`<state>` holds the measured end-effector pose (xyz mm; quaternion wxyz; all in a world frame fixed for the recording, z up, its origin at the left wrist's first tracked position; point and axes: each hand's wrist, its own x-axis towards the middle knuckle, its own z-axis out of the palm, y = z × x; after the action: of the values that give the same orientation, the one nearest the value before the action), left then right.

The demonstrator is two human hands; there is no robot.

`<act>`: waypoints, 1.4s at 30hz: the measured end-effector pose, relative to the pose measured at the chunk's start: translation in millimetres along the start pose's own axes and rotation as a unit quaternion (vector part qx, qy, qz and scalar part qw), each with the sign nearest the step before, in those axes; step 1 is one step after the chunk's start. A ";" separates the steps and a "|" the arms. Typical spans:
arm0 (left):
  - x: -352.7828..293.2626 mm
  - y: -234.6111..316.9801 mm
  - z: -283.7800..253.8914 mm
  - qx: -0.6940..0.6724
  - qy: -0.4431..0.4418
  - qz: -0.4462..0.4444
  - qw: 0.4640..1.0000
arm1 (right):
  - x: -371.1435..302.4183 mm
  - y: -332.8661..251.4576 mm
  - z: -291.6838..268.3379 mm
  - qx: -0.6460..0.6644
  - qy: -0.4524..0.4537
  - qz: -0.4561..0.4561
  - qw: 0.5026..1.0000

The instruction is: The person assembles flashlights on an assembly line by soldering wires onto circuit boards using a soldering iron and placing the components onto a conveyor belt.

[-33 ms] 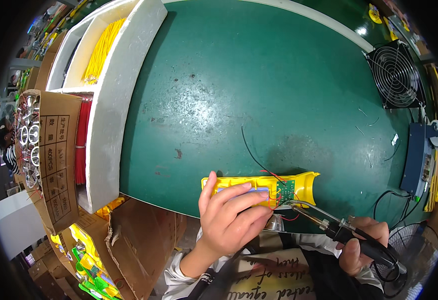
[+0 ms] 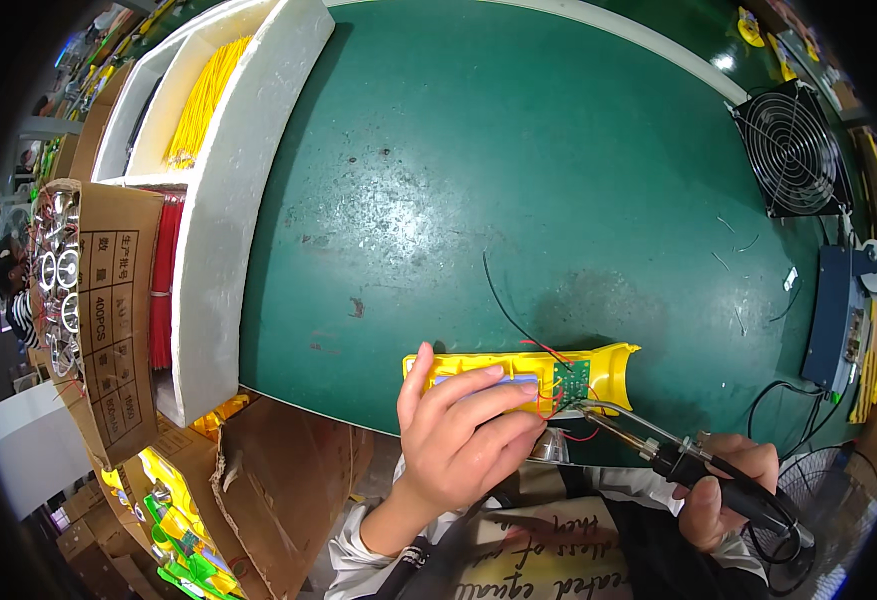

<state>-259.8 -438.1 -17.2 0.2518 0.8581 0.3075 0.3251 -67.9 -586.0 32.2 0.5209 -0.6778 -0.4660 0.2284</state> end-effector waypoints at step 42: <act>-2.4 -3.1 2.3 0.003 0.020 0.006 1.000 | -3.3 0.5 1.3 -0.004 -0.006 -0.017 1.000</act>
<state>-260.8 -438.2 -21.6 0.2408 0.8540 0.3081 0.3432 -70.2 -588.3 30.7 0.5191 -0.6704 -0.4813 0.2223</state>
